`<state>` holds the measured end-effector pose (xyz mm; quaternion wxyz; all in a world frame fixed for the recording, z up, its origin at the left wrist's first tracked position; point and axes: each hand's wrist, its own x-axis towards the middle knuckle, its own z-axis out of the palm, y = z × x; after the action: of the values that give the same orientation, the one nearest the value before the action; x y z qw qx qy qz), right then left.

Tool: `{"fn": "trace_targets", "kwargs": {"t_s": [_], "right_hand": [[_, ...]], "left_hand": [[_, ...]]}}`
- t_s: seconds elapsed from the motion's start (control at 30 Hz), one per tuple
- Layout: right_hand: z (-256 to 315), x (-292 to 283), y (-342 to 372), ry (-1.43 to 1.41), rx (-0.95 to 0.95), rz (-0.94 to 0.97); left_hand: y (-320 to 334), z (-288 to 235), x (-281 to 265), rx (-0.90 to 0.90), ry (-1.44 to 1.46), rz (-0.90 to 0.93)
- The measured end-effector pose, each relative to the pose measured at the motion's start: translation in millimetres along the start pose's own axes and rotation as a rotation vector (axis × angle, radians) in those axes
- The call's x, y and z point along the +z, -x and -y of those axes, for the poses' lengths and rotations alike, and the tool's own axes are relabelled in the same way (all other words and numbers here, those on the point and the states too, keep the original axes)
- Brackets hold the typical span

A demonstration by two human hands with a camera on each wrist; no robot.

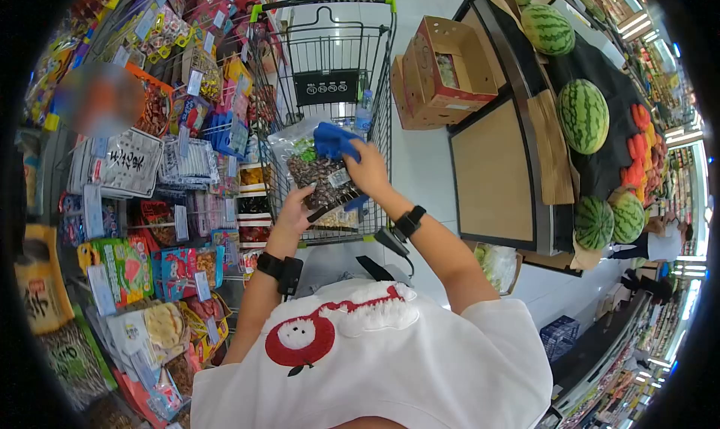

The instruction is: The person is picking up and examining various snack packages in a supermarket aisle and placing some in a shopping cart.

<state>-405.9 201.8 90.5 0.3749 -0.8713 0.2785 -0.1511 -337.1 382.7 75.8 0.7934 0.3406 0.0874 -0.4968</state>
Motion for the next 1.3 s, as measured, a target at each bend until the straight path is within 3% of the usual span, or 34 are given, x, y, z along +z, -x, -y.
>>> {"fn": "trace_targets", "kwargs": {"t_s": [0.1, 0.17, 0.2, 0.3, 0.4, 0.5, 0.53, 0.63, 0.67, 0.8, 0.9, 1.0, 1.07, 1.2, 1.3], "right_hand": [[0, 9, -66, 0.097, -0.115, -0.116], [-14, 26, -88, 0.467, 0.044, -0.133], [-19, 34, -91, 0.412, -0.037, -0.173], [27, 6, -73, -0.56, 0.167, 0.512], [58, -13, -44, -0.794, 0.222, 0.631], [91, -42, -33, -0.82, 0.123, 0.542], [97, -52, -31, -0.697, 0.068, 0.517], [122, -79, -15, -0.848, -0.01, 0.442], [121, -82, -8, -0.916, 0.053, 0.429], [133, -121, 29, -0.973, -0.182, 0.627], [138, -145, 70, -0.956, -0.328, 0.707], [144, -167, 102, -0.908, -0.468, 0.801], [142, -170, 125, -0.949, -0.528, 0.874], [162, -186, 164, -1.05, -0.448, 0.931], [177, -178, 187, -1.508, -0.178, 1.116]], "left_hand": [[-19, -23, -9, -0.009, -0.116, -0.096], [-24, -34, -15, 0.013, -0.121, -0.046], [-25, -39, -16, 0.03, -0.146, -0.038], [-16, -56, -3, 0.058, -0.186, 0.018], [-3, -77, 21, 0.116, -0.229, 0.11], [23, -93, 54, 0.203, -0.456, 0.112], [30, -96, 64, 0.302, -0.607, 0.119], [62, -99, 92, 0.464, -0.704, 0.144], [74, -98, 100, 0.518, -0.666, 0.195], [135, -70, 117, 0.648, -0.646, 0.174], [195, -41, 125, 0.693, -0.869, 0.0], [240, -3, 131, 0.978, -0.879, 0.015], [269, 20, 130, 1.047, -0.88, -0.009], [323, 53, 160, 1.069, -0.798, -0.221], [357, 73, 170, 1.107, -0.638, -0.261]]}}
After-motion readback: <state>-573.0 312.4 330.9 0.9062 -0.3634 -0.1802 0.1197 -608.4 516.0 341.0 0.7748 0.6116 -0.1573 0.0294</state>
